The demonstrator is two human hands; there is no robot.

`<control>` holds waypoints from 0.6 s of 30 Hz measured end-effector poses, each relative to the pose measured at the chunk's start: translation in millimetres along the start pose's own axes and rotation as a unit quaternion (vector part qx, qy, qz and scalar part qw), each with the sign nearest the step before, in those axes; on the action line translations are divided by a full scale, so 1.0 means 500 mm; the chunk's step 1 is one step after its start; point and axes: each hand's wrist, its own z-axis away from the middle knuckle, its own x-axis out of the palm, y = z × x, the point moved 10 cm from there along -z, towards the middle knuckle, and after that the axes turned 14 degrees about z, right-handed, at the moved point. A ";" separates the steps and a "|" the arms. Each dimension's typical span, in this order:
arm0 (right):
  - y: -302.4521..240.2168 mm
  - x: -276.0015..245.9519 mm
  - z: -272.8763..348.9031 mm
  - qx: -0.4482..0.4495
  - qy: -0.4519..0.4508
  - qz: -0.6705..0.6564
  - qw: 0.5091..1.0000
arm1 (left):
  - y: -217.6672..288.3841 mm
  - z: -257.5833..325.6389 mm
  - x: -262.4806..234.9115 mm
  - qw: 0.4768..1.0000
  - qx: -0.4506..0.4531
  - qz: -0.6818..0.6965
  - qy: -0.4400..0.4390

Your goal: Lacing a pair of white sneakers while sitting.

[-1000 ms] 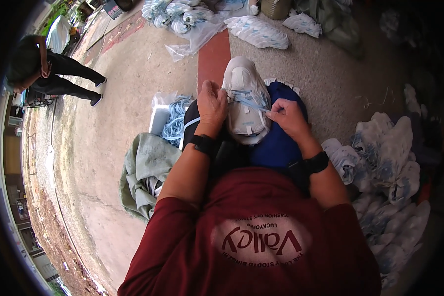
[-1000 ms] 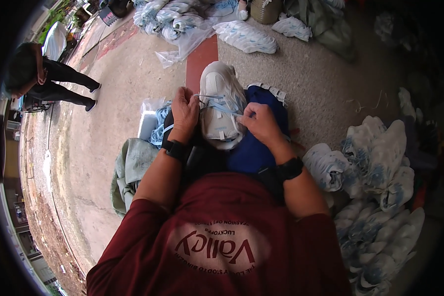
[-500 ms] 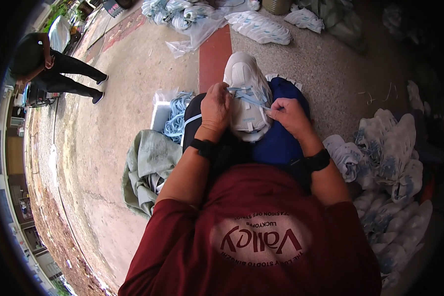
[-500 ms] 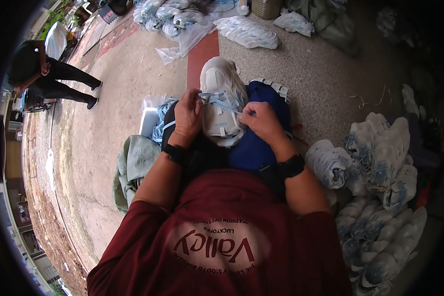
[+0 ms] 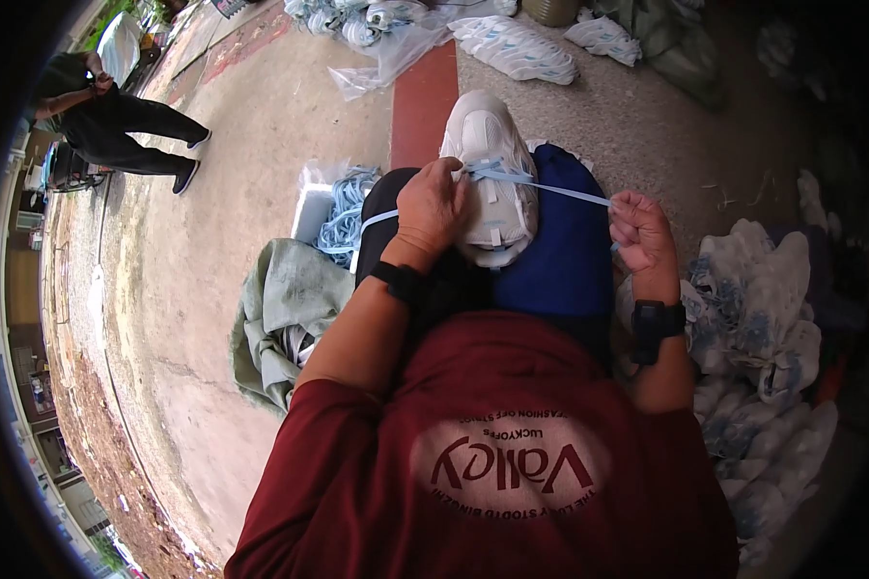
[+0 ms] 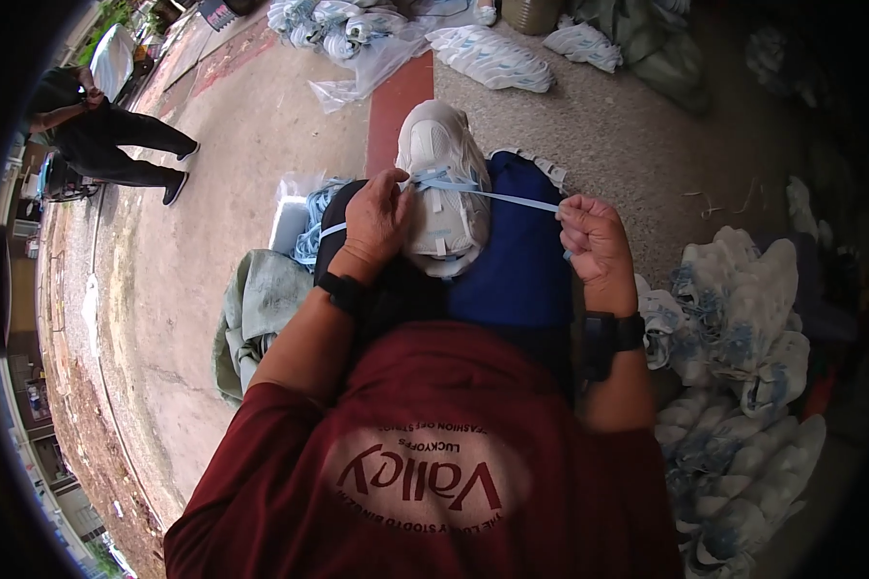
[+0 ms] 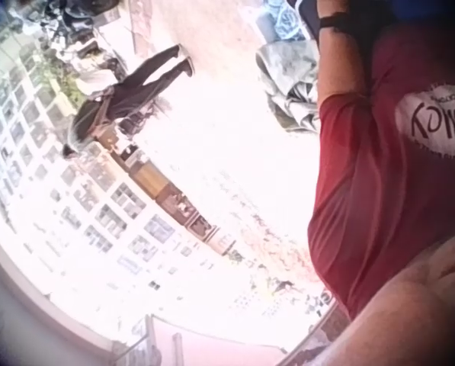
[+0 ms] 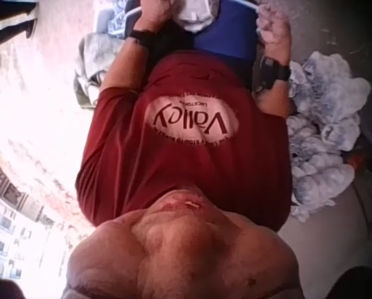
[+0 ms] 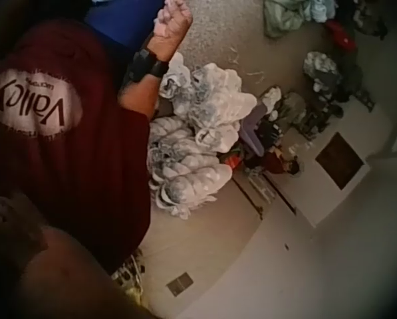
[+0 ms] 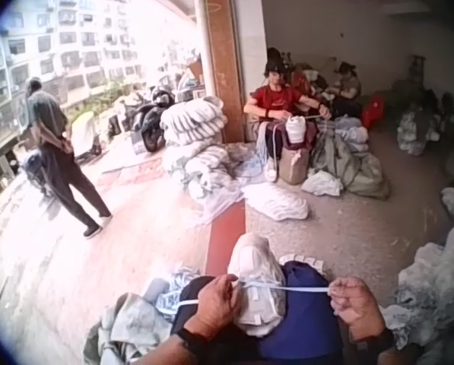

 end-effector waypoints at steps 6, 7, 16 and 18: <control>0.028 -0.034 -0.011 0.027 0.067 0.092 0.993 | -0.074 0.013 -0.085 0.968 -0.091 0.235 0.025; 0.035 -0.043 -0.012 0.033 0.066 0.098 0.992 | -0.087 0.012 -0.141 0.955 -0.096 0.268 0.079; -0.022 -0.013 -0.029 -0.008 0.095 0.561 0.822 | -0.041 0.088 -0.130 0.978 -0.057 0.179 -0.090; -0.068 0.065 -0.026 -0.101 0.120 0.715 0.682 | -0.003 0.089 -0.102 0.981 -0.006 0.114 -0.159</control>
